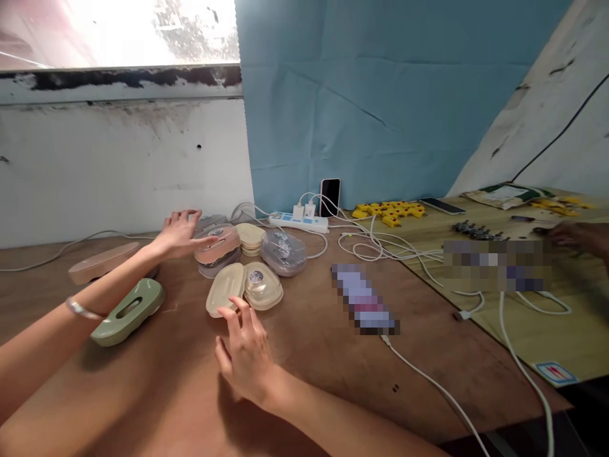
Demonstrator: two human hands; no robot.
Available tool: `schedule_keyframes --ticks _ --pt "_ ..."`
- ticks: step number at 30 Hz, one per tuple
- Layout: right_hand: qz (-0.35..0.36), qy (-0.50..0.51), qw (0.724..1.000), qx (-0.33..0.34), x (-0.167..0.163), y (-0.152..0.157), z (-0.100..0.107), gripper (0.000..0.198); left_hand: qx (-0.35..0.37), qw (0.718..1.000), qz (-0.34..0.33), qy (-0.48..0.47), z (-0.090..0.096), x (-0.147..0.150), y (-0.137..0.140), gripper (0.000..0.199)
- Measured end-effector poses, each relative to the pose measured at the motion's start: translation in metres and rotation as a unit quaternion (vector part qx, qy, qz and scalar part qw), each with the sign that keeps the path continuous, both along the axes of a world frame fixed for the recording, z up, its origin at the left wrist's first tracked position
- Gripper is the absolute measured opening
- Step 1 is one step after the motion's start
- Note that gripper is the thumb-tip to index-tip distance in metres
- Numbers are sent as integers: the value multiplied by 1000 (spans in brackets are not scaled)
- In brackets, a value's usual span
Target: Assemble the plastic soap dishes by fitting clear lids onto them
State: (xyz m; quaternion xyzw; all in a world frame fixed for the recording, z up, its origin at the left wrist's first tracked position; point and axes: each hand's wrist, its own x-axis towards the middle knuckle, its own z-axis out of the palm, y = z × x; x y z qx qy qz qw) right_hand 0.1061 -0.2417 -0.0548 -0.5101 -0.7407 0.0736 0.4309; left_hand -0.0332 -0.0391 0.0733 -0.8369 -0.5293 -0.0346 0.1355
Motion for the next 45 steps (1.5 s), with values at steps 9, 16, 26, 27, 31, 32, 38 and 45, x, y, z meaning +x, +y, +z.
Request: schedule_keyframes --ticks 9,16,26,27,31,32,38,45 --pt "124 -129 982 -67 7 15 -7 61 -37 992 117 -14 -48 -121 -90 82" --pt "64 -56 995 -58 6 18 -12 64 -64 986 148 -28 -73 -138 -116 91" --pt "211 64 969 -111 5 10 4 44 -90 943 -128 -294 -68 -125 -125 80" --pt "232 84 955 -162 5 12 6 41 -113 927 -174 -314 -69 -121 -128 80" --pt "298 264 838 -374 10 22 8 31 -175 893 -271 -315 -81 -105 -140 87" --pt "302 313 806 -400 12 25 6 31 -183 893 -272 -307 -84 -103 -144 88" --pt "216 492 746 -394 16 29 2 45 -203 904 -258 -274 -97 -103 -150 91" --pt "197 440 774 -410 11 29 0 57 -229 909 -208 -278 -108 -107 -145 91"
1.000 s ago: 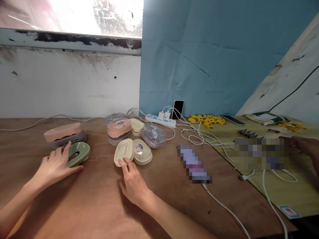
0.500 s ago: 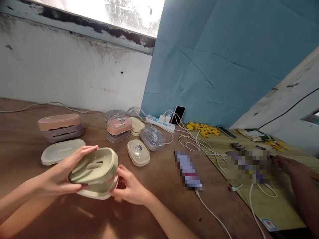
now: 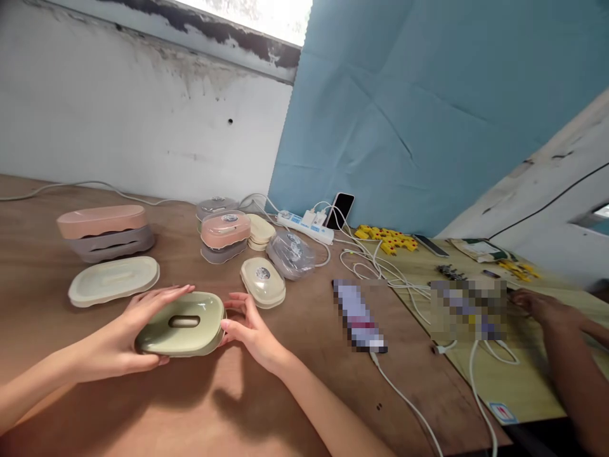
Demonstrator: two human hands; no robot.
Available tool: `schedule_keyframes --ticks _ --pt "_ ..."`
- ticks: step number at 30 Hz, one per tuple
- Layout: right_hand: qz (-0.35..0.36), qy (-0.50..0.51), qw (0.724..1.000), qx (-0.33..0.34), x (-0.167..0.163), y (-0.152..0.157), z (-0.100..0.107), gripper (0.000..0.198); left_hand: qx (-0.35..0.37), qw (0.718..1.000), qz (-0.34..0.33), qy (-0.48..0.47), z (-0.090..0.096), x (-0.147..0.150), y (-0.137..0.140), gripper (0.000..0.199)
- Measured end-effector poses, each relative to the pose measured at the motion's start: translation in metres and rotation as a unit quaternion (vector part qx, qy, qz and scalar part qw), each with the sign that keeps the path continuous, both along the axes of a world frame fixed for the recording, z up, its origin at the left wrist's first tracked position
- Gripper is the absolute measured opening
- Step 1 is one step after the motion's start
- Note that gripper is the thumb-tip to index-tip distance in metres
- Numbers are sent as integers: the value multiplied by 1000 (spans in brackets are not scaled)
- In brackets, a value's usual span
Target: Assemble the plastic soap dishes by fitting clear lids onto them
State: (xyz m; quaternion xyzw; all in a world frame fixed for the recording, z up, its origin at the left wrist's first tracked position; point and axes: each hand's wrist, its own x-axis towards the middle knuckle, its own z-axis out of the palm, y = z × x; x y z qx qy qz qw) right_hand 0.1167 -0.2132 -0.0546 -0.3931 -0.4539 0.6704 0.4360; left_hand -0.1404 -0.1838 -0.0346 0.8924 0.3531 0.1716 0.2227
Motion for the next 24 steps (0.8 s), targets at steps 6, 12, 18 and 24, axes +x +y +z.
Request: schedule_keyframes --ticks 6,12,18,24 --pt "-13 -28 999 10 -2 -3 0 61 -35 999 10 2 0 1 1 93" --pt "-27 -85 995 37 -2 -5 1 60 -32 999 18 32 -9 -3 10 93" --pt "-36 -90 993 62 -1 -5 -2 59 7 999 38 14 -11 2 6 94" --pt "-68 -85 993 41 -5 -3 -6 59 35 999 33 23 -15 9 1 95"
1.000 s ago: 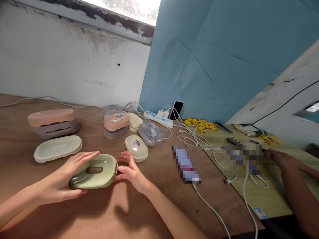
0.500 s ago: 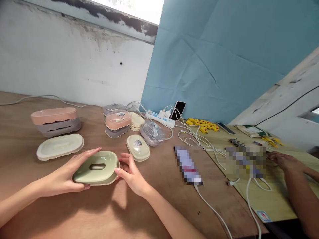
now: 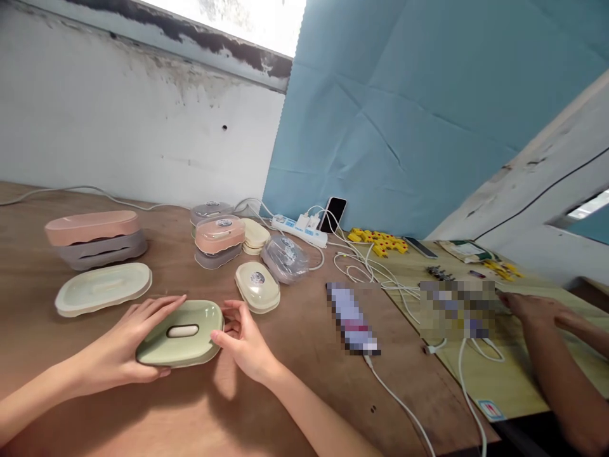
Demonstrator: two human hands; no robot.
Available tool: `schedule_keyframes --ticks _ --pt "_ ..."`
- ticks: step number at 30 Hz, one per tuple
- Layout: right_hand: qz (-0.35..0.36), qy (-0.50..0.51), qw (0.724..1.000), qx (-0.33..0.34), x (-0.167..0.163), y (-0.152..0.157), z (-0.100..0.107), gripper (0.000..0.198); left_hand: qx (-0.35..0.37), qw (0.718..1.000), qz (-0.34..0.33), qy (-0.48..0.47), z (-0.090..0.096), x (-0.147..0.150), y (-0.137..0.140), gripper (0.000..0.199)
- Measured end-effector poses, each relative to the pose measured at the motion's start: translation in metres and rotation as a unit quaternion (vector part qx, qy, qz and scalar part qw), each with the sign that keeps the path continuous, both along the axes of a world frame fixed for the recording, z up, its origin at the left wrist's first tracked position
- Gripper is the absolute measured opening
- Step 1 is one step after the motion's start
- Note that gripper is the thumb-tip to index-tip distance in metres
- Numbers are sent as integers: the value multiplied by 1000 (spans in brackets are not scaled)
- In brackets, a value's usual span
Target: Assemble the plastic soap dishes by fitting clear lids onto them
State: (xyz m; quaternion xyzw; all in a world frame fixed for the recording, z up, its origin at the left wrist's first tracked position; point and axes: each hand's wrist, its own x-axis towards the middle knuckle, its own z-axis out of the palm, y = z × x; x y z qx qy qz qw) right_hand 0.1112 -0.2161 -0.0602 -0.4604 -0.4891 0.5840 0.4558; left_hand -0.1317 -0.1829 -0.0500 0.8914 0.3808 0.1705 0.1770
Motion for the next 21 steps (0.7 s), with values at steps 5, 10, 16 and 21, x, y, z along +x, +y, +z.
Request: schedule_keyframes --ticks 5,10,16,21 --pt "5 -45 998 33 -4 -6 5 48 48 998 -16 32 -5 -2 3 92" --pt "-74 -335 905 251 8 -6 16 29 7 1000 -22 7 -8 -1 -2 99" --pt "-231 -565 738 287 34 13 10 45 -123 983 -122 -54 -12 1 -15 117" --pt "-213 -628 718 212 36 20 -1 54 -240 955 -171 -31 -24 -6 -15 117"
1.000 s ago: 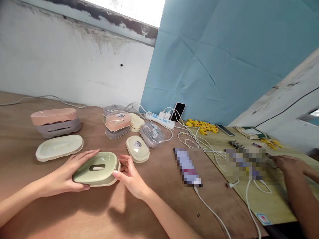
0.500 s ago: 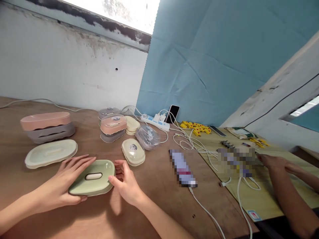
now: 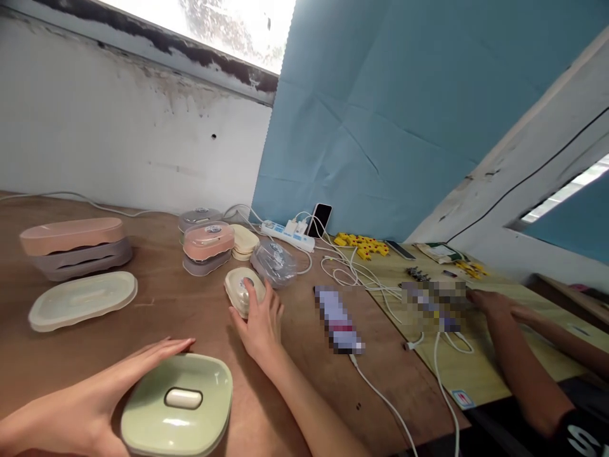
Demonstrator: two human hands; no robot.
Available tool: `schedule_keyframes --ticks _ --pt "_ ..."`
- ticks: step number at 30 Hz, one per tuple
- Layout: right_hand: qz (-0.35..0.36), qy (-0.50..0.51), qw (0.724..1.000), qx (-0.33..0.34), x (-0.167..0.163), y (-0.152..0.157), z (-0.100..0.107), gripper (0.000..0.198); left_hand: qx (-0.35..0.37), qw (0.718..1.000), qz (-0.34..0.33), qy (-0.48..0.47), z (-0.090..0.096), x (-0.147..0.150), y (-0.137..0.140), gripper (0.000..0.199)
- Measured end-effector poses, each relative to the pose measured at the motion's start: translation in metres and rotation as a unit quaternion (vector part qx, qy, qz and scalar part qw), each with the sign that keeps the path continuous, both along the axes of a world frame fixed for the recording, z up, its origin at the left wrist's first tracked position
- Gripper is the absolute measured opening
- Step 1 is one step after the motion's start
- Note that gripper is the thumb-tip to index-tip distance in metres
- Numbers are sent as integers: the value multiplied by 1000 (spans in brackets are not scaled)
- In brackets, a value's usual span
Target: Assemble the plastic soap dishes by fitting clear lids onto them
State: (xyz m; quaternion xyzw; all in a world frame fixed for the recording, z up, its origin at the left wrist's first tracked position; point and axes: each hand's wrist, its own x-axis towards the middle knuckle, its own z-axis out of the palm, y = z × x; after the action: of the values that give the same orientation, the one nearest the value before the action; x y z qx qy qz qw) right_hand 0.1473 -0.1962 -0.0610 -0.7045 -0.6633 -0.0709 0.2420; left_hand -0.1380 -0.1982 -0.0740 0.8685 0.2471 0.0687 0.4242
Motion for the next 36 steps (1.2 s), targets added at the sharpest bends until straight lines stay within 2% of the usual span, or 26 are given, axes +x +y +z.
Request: schedule_keyframes --ticks 4,7,10,12,14,16,19,24,30,36 --pt "40 34 999 12 6 9 -3 45 -39 999 24 -23 -5 -2 4 119" --pt "71 79 992 73 11 12 0 37 -50 996 55 -45 -2 -1 8 116" --pt "130 137 968 163 9 4 9 33 -50 992 92 -70 0 -3 15 110" --pt "212 187 940 190 3 -5 13 34 -46 988 117 -90 -1 -5 21 105" --pt "310 225 909 163 -4 -12 15 37 -43 982 145 -111 -1 -7 26 104" --pt "391 242 882 104 -9 -15 13 38 -49 977 165 -128 1 -7 29 108" --pt "451 257 855 14 -14 -14 10 38 -70 974 162 -138 9 -7 28 116" --pt "460 261 847 -48 -14 -12 13 39 -80 978 146 -124 18 -6 25 113" --pt "451 255 852 -77 -17 -17 15 44 -83 974 167 -128 24 -4 23 89" --pt "430 258 856 -123 -19 -17 12 51 -36 979 160 -125 26 -4 24 80"
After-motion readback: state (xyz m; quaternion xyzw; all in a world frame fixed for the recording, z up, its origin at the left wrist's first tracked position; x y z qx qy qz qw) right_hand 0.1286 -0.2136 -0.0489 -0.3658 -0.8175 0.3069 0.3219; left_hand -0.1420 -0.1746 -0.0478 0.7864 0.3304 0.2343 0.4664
